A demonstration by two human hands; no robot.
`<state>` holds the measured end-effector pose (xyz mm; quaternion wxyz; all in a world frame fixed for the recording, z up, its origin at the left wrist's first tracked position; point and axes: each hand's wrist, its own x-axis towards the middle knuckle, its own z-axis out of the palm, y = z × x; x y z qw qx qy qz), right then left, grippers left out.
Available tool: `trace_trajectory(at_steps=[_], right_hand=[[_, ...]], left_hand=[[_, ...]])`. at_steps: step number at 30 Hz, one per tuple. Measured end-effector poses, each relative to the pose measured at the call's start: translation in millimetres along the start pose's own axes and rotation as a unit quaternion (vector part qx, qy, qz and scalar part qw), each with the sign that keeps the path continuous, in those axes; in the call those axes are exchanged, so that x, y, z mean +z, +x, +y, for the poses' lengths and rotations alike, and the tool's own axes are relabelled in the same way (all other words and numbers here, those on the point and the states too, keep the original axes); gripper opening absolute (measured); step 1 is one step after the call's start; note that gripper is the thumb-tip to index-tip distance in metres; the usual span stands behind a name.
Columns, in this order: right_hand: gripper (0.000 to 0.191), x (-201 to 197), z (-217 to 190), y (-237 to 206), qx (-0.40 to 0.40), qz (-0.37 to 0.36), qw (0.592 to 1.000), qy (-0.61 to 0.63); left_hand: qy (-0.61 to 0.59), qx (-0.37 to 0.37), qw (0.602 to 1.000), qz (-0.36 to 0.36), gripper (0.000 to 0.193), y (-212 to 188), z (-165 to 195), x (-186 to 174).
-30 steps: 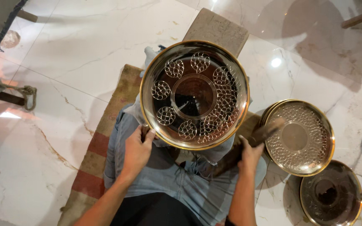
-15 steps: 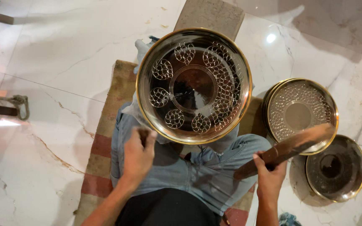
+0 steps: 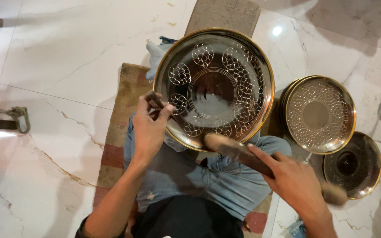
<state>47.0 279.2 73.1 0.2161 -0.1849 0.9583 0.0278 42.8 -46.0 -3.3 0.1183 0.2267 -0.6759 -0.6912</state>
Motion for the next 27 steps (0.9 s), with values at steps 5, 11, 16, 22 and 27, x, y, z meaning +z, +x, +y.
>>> trace_trajectory(at_steps=[5, 11, 16, 22, 27], right_hand=[[0.089, -56.0, -28.7, 37.6, -0.045, -0.085, 0.989, -0.109], [0.086, -69.9, -33.7, 50.2, -0.046, -0.054, 0.99, -0.122], [0.091, -48.9, -37.6, 56.4, -0.08, -0.009, 0.992, -0.102], [0.094, -45.4, -42.5, 47.3, -0.077, -0.053, 0.994, -0.06], [0.088, -47.3, -33.3, 34.4, -0.06, -0.039, 0.993, -0.09]], left_hand=[[-0.01, 0.009, 1.0, 0.01, 0.032, -5.2, -20.4, 2.7], [0.002, -0.001, 1.0, 0.006, 0.033, -2.5, -22.0, 2.3], [0.012, -0.022, 1.0, 0.008, 0.034, -3.2, -18.6, 1.3], [0.01, -0.011, 1.0, 0.008, 0.033, -2.1, -19.9, -2.1], [0.003, -0.007, 1.0, -0.002, 0.031, 0.1, -19.2, -3.4]])
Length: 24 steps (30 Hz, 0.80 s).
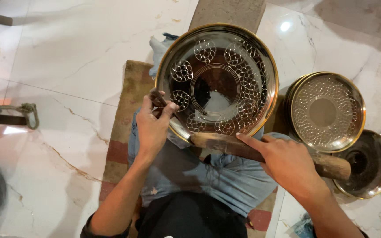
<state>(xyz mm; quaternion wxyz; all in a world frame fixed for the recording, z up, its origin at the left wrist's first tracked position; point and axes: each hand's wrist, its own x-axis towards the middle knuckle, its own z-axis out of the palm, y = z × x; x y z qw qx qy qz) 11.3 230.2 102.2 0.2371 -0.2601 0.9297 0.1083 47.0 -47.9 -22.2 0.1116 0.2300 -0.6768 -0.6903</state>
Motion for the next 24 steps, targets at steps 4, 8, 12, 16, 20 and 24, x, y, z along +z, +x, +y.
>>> trace_trajectory(at_steps=[4, 8, 12, 16, 20, 24], right_hand=[[0.084, 0.6, 2.2, -3.4, 0.042, 0.032, 0.999, -0.007], [0.085, -6.9, 11.9, -9.9, 0.062, 0.003, 0.998, -0.03], [0.081, -10.9, 27.8, -21.4, 0.062, -0.006, 0.997, -0.047], [0.074, -2.5, 39.5, -25.2, 0.104, 0.056, 0.982, -0.145], [0.077, 13.9, 49.3, -18.4, 0.179, 0.279, 0.943, 0.037], [0.07, 43.6, 51.5, -7.5, 0.175, 0.322, 0.868, 0.335]], left_hand=[[-0.018, 0.0, 1.0, 0.001, 0.032, 1.0, 0.3, 0.8], [0.031, 0.001, 0.999, 0.01, 0.034, 1.3, 1.5, -1.3], [0.077, 0.015, 0.997, 0.014, 0.031, 3.3, 5.4, 0.9], [0.094, 0.033, 0.995, -0.027, 0.036, 7.7, 11.1, 14.9], [0.091, 0.06, 0.987, -0.117, 0.041, 7.1, 13.3, 39.7], [0.147, 0.113, 0.958, -0.219, 0.051, 3.8, 8.6, 65.1]])
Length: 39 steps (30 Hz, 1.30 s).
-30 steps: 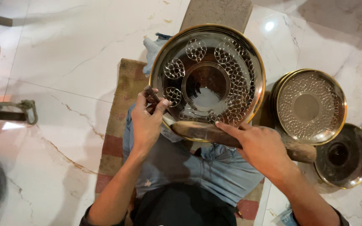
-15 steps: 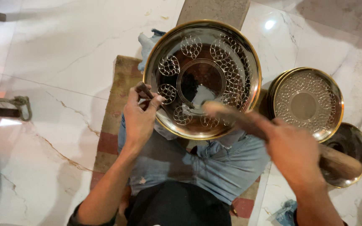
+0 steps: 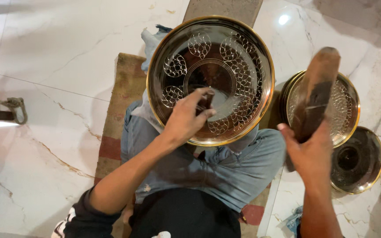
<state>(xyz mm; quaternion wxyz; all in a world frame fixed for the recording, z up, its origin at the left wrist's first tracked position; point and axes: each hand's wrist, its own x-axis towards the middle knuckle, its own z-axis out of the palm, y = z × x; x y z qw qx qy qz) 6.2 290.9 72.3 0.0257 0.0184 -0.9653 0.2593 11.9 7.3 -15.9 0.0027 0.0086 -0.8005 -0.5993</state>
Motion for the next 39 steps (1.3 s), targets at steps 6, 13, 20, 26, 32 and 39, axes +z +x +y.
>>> trace_trajectory(at_steps=[6, 13, 20, 26, 32, 39], right_hand=[[0.082, 13.7, 14.0, -5.2, -0.017, -0.08, 0.994, 0.078], [0.086, -22.3, -18.5, 39.6, -0.182, -0.112, 0.959, -0.186], [0.079, -20.3, -49.3, 67.8, -0.201, -0.135, 0.953, -0.18], [0.09, -27.7, -65.7, 68.6, -0.056, -0.258, 0.936, -0.231], [0.082, -27.0, -48.1, 58.4, -0.173, -0.177, 0.947, -0.206], [0.076, -20.3, -21.1, 37.7, -0.1, -0.2, 0.955, -0.197]], left_hand=[[0.003, 0.044, 0.998, -0.049, 0.056, 2.5, -12.4, 4.9], [0.022, 0.049, 0.998, -0.028, 0.057, 0.1, -18.8, 11.1], [0.021, 0.094, 0.995, -0.031, 0.044, -1.1, -18.7, 8.4], [0.003, 0.095, 0.994, -0.051, 0.039, 4.8, -19.1, 13.8], [0.04, 0.123, 0.989, -0.065, 0.039, 8.7, -20.3, 12.7], [0.041, 0.145, 0.984, -0.098, 0.042, 13.5, -21.0, 10.2]])
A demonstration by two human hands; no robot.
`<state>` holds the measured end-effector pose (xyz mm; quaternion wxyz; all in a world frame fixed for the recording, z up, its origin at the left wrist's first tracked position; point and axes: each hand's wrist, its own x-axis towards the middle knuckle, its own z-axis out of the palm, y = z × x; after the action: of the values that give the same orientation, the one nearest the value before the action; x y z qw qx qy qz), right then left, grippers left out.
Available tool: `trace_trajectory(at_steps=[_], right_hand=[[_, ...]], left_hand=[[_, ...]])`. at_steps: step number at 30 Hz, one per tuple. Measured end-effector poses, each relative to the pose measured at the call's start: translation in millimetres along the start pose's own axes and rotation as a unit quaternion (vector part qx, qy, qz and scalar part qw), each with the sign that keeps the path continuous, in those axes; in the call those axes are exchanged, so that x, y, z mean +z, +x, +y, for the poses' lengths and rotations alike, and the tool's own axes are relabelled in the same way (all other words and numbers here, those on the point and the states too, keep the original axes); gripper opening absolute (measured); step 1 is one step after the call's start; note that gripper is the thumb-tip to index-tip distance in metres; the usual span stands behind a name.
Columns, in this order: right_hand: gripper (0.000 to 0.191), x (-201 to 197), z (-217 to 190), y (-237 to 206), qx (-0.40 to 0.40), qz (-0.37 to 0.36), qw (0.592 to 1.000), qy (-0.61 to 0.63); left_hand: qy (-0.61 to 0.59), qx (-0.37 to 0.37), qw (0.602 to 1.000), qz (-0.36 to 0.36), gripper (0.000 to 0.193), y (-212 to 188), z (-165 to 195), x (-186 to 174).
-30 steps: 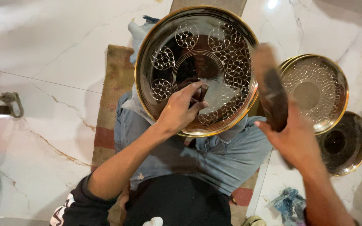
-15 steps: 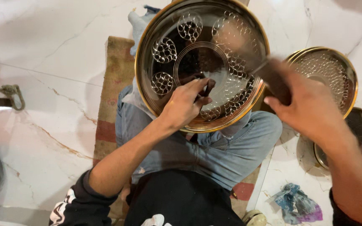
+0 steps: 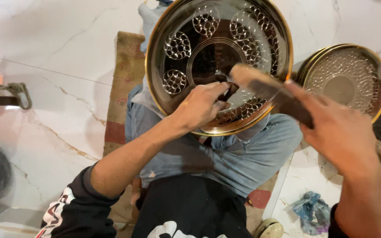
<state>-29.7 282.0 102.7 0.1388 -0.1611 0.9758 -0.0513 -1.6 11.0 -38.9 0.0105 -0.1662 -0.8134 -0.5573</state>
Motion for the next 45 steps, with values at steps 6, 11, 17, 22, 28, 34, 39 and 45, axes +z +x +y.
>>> trace_trajectory(at_steps=[6, 11, 17, 22, 28, 34, 39, 45], right_hand=[[0.077, 15.7, 7.3, -9.7, 0.012, 0.015, 0.998, 0.063], [0.076, 36.3, 10.6, -20.3, 0.026, 0.057, 0.987, 0.147], [0.072, 56.5, 11.5, -32.0, 0.025, 0.053, 0.989, 0.133], [0.083, 63.8, 7.9, -42.2, 0.041, -0.003, 0.996, 0.074], [0.086, 74.6, 4.9, -55.9, 0.054, -0.001, 0.996, 0.067], [0.088, 97.4, 3.5, -71.9, 0.132, -0.023, 0.985, 0.112], [0.088, 117.3, -1.5, -83.1, 0.165, 0.03, 0.962, 0.215], [0.09, 134.3, -7.1, -93.6, 0.169, 0.059, 0.958, 0.226]], left_hand=[[-0.018, -0.006, 0.999, -0.035, 0.045, 1.7, 3.3, -3.1], [-0.012, -0.01, 0.996, -0.091, 0.044, 4.4, 2.8, -6.2], [-0.059, -0.001, 0.99, -0.132, 0.047, 7.0, -2.6, -6.2], [-0.062, -0.03, 0.98, -0.189, 0.037, 10.3, -5.8, -4.0], [-0.005, 0.041, 0.976, -0.215, 0.027, 18.2, -5.4, -7.2], [-0.01, 0.035, 0.964, -0.263, 0.032, 22.2, -0.3, -11.2], [-0.005, 0.006, 0.955, -0.298, 0.036, 24.3, 2.1, -11.5], [-0.009, -0.013, 0.936, -0.353, 0.036, 32.0, 7.1, -15.8]])
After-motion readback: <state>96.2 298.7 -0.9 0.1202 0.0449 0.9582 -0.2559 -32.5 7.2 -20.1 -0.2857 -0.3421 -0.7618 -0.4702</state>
